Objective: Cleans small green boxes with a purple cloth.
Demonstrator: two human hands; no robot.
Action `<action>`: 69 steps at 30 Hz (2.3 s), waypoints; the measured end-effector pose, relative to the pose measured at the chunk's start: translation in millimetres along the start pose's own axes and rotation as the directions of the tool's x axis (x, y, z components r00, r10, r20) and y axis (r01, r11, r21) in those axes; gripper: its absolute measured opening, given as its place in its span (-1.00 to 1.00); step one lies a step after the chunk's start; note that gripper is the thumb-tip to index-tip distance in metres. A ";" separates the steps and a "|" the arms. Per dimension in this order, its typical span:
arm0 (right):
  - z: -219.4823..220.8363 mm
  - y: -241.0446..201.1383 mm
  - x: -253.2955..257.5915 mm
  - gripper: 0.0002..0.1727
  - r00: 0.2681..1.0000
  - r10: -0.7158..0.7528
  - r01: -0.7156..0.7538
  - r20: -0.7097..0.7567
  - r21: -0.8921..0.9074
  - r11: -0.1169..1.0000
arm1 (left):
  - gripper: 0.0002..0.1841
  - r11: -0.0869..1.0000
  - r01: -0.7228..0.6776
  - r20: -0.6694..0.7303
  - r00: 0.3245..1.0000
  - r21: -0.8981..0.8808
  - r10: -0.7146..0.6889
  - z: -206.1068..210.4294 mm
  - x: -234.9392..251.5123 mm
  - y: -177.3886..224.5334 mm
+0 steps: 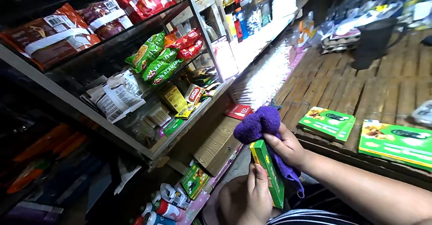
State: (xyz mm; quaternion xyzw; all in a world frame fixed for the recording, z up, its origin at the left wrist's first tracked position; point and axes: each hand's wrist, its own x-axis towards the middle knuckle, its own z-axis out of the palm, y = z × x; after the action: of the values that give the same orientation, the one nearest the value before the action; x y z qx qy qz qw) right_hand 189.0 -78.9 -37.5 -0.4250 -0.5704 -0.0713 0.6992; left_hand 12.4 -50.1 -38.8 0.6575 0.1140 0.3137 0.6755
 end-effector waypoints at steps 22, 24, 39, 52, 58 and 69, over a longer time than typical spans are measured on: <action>-4.1 17.2 4.9 -0.47 0.962 0.275 -0.275 0.003 0.009 0.962 | -0.28 0.994 0.028 -0.051 0.998 -0.104 -0.034 -4.8 2.7 1.1; -4.2 17.4 4.9 -0.49 0.957 0.291 -0.291 0.001 0.016 0.957 | -0.29 0.994 0.027 -0.056 0.998 -0.103 -0.033 -4.6 3.1 1.5; 6.0 6.6 -1.6 -0.43 0.871 0.489 -0.460 -0.042 0.279 0.843 | -0.27 0.984 -0.070 -0.173 0.984 -0.167 0.040 -8.8 4.6 3.5; 31.3 12.7 -29.8 -0.26 0.898 0.439 -0.432 0.020 0.222 0.874 | -0.28 0.947 -0.228 -0.343 0.929 -0.228 0.141 -14.9 12.7 8.4; 45.1 14.3 -56.2 -0.13 0.935 0.355 -0.355 0.023 -0.012 0.935 | -0.28 0.888 -0.345 -0.375 0.900 -0.304 0.221 -24.2 17.7 9.7; 64.1 -2.6 -68.3 -0.28 0.960 -0.110 0.119 0.258 -0.021 0.993 | -0.21 0.928 -0.325 -0.453 0.866 -0.183 0.214 -36.1 26.7 15.9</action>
State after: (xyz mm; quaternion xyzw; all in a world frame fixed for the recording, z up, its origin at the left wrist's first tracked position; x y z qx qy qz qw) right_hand 117.1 -63.5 -95.5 -0.4094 -0.6782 -0.0664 0.6067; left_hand 8.3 -6.3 -20.5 0.4912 0.1238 0.5530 0.6615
